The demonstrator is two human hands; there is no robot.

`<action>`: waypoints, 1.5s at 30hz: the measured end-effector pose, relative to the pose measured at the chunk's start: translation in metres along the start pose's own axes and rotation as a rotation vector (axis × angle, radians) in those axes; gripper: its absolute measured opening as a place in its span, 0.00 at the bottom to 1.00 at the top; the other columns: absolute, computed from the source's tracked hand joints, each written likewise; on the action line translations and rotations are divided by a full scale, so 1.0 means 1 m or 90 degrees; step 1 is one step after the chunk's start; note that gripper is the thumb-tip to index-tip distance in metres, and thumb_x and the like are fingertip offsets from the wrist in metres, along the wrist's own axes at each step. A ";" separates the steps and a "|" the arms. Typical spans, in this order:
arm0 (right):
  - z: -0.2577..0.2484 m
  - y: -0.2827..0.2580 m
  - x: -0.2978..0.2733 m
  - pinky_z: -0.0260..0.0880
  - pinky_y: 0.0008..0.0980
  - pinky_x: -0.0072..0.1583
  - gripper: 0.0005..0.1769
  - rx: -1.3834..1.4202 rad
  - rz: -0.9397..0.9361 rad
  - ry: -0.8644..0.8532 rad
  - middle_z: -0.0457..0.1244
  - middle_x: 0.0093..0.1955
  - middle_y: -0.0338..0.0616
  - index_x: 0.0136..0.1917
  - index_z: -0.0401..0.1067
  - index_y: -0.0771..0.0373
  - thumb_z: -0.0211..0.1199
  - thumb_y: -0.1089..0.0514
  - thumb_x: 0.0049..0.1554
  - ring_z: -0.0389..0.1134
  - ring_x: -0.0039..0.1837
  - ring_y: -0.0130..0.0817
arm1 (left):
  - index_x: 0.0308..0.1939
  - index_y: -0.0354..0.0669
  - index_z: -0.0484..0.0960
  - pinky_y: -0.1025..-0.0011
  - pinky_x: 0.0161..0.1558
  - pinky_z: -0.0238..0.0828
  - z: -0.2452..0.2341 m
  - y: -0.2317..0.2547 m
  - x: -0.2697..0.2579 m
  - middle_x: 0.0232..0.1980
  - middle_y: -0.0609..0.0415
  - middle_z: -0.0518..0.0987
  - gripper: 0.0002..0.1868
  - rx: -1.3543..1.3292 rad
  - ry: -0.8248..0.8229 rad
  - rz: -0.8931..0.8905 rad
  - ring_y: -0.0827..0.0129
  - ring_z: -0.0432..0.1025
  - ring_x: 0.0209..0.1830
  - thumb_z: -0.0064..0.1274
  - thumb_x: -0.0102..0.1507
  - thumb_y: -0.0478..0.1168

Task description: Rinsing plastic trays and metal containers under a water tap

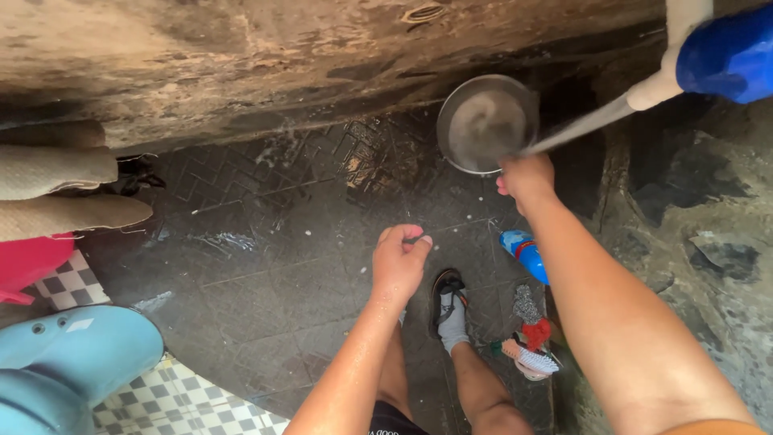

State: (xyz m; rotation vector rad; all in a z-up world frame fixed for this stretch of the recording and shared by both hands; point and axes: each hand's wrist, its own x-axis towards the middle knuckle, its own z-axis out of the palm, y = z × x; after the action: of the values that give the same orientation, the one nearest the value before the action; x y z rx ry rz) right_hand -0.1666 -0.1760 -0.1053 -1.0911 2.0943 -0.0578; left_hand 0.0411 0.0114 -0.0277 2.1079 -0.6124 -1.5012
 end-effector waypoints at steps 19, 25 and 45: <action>-0.018 -0.044 -0.010 0.70 0.61 0.64 0.25 -0.752 -0.104 -0.254 0.69 0.65 0.61 0.65 0.77 0.68 0.56 0.55 0.59 0.67 0.70 0.59 | 0.52 0.45 0.84 0.63 0.55 0.76 0.002 -0.048 -0.005 0.50 0.53 0.78 0.19 0.068 -0.131 -0.081 0.59 0.79 0.51 0.58 0.61 0.50; -0.031 -0.057 -0.037 0.72 0.57 0.63 0.26 -0.830 -0.082 -0.283 0.70 0.64 0.61 0.63 0.79 0.67 0.56 0.56 0.56 0.69 0.69 0.55 | 0.50 0.49 0.84 0.62 0.56 0.75 0.011 -0.061 0.000 0.48 0.55 0.81 0.19 0.080 -0.142 -0.080 0.57 0.78 0.53 0.57 0.61 0.53; -0.030 0.083 -0.012 0.71 0.42 0.29 0.13 0.023 -0.012 0.004 0.61 0.22 0.56 0.48 0.77 0.75 0.63 0.63 0.51 0.68 0.25 0.43 | 0.74 0.38 0.66 0.49 0.73 0.59 -0.006 0.052 -0.006 0.73 0.34 0.68 0.40 -0.179 -0.057 -0.169 0.43 0.59 0.77 0.56 0.63 0.54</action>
State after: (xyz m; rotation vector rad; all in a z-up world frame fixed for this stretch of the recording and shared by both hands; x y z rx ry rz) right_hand -0.2382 -0.1234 -0.1069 -1.0913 2.0808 -0.1081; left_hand 0.0412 -0.0250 0.0102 1.9674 -0.1395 -1.7196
